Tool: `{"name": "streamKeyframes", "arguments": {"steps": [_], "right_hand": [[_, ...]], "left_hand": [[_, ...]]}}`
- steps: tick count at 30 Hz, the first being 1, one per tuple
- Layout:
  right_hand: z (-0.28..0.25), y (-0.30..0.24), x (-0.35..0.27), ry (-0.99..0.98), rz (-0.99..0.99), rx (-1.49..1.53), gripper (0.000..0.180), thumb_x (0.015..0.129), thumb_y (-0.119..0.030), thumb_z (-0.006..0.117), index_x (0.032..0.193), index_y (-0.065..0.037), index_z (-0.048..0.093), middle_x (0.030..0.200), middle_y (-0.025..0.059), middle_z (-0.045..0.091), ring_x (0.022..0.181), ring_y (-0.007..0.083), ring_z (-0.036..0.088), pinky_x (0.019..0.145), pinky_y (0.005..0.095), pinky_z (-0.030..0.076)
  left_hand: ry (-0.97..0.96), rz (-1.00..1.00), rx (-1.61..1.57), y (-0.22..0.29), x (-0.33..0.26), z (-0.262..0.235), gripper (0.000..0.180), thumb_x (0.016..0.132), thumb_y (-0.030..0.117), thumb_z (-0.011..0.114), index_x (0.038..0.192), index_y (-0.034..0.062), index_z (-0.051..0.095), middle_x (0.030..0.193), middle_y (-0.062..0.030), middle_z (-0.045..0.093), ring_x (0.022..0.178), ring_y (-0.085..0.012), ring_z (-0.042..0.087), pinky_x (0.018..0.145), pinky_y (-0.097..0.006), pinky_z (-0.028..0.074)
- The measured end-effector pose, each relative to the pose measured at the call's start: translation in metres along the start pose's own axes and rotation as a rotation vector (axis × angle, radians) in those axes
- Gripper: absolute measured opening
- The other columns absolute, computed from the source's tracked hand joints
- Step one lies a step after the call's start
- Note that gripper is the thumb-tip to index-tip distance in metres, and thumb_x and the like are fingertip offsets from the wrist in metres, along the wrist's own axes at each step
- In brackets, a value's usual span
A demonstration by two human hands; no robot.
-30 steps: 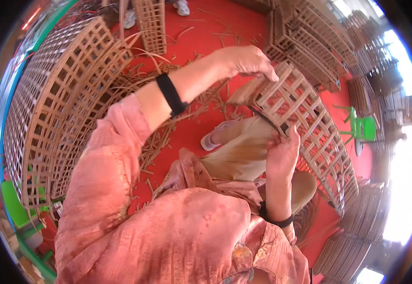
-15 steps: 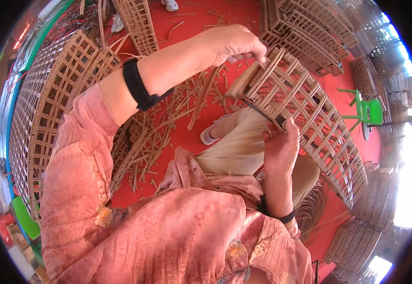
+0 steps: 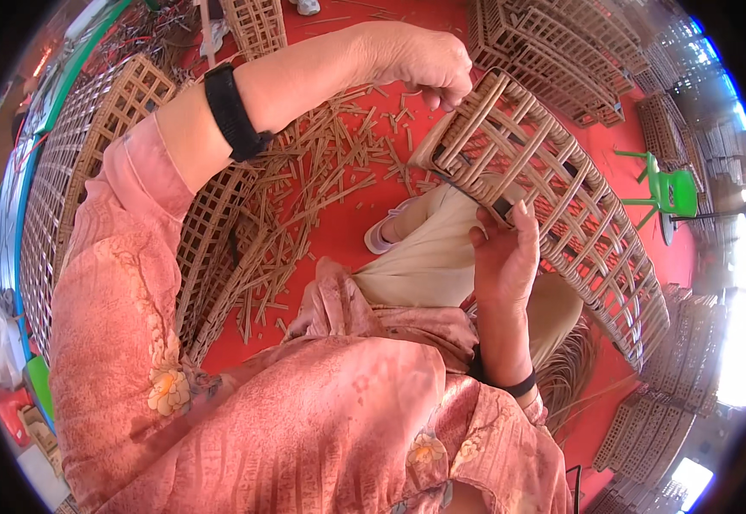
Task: The recorder is weaving a rectangular basket or furniture component using bamboo or wood strips.
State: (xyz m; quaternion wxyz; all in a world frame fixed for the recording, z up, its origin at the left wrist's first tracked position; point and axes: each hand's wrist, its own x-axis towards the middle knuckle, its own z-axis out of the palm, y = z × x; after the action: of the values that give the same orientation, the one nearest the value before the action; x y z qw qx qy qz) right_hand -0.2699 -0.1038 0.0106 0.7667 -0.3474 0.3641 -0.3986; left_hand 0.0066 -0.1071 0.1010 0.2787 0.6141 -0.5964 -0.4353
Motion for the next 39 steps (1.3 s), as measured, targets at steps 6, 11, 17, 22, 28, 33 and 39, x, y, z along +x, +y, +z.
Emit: {"name": "streamKeyframes", "arguments": {"steps": [6,11,17,22,28,33,39], "right_hand": [[-0.003,0.000,0.002,-0.036,0.019,0.027,0.030,0.090,-0.032,0.070,0.112,-0.013,0.063,0.107,0.0019,0.069,0.090,0.0162,0.063,0.074,0.0316,0.048],[-0.003,0.000,0.000,-0.047,0.017,0.014,0.034,0.091,-0.032,0.069,0.117,-0.011,0.063,0.107,0.0035,0.069,0.089,0.0173,0.063,0.075,0.0327,0.049],[-0.007,-0.003,0.001,-0.003,0.019,-0.016,0.041,0.091,-0.037,0.069,0.119,-0.009,0.061,0.106,0.0063,0.066,0.090,0.0217,0.059,0.075,0.0342,0.043],[-0.005,-0.008,0.001,-0.020,0.028,-0.012,0.041,0.092,-0.039,0.068,0.119,-0.008,0.061,0.106,0.0067,0.065,0.093,0.0232,0.056,0.075,0.0348,0.041],[-0.006,-0.016,0.010,0.038,-0.025,-0.045,0.060,0.087,-0.041,0.073,0.136,-0.012,0.051,0.126,0.0088,0.060,0.104,0.0265,0.054,0.087,0.0393,0.041],[-0.026,-0.012,0.018,0.033,-0.067,0.003,0.054,0.087,-0.043,0.071,0.130,-0.013,0.056,0.136,0.0114,0.056,0.130,0.0321,0.044,0.100,0.0534,0.035],[-0.018,-0.031,0.003,0.120,0.056,-0.024,0.062,0.088,-0.043,0.070,0.139,-0.014,0.049,0.139,0.0080,0.049,0.113,0.0259,0.049,0.095,0.0431,0.039]], "left_hand": [[0.003,0.110,0.227,0.000,-0.002,-0.003,0.025,0.091,0.027,0.060,0.081,0.0051,0.064,0.069,0.0001,0.059,0.065,-0.0115,0.055,0.063,-0.032,0.043],[-0.051,0.244,0.318,-0.010,0.000,-0.008,0.033,0.099,0.034,0.058,0.080,0.0077,0.064,0.063,0.0009,0.054,0.061,-0.0101,0.050,0.060,-0.032,0.040],[0.026,0.379,0.076,-0.037,0.004,-0.001,0.030,0.097,0.032,0.062,0.080,0.0077,0.066,0.064,0.0041,0.051,0.062,-0.0067,0.047,0.063,-0.027,0.040],[0.163,0.388,-0.125,-0.102,0.030,-0.004,0.027,0.096,0.034,0.065,0.092,0.0086,0.073,0.067,0.0040,0.054,0.063,-0.0057,0.047,0.066,-0.027,0.041],[0.225,0.142,-0.235,-0.265,0.127,0.019,0.033,0.094,0.044,0.067,0.093,0.0121,0.076,0.068,0.0033,0.060,0.064,-0.0066,0.052,0.064,-0.029,0.044],[0.375,-0.049,-0.076,-0.388,0.221,0.102,0.040,0.089,0.049,0.067,0.089,0.0101,0.074,0.074,-0.0113,0.067,0.071,-0.0227,0.066,0.066,-0.037,0.051],[0.428,-0.127,0.363,-0.491,0.283,0.199,0.017,0.088,0.024,0.060,0.097,0.0117,0.068,0.087,-0.0148,0.071,0.082,-0.0400,0.068,0.069,-0.051,0.053]]}}
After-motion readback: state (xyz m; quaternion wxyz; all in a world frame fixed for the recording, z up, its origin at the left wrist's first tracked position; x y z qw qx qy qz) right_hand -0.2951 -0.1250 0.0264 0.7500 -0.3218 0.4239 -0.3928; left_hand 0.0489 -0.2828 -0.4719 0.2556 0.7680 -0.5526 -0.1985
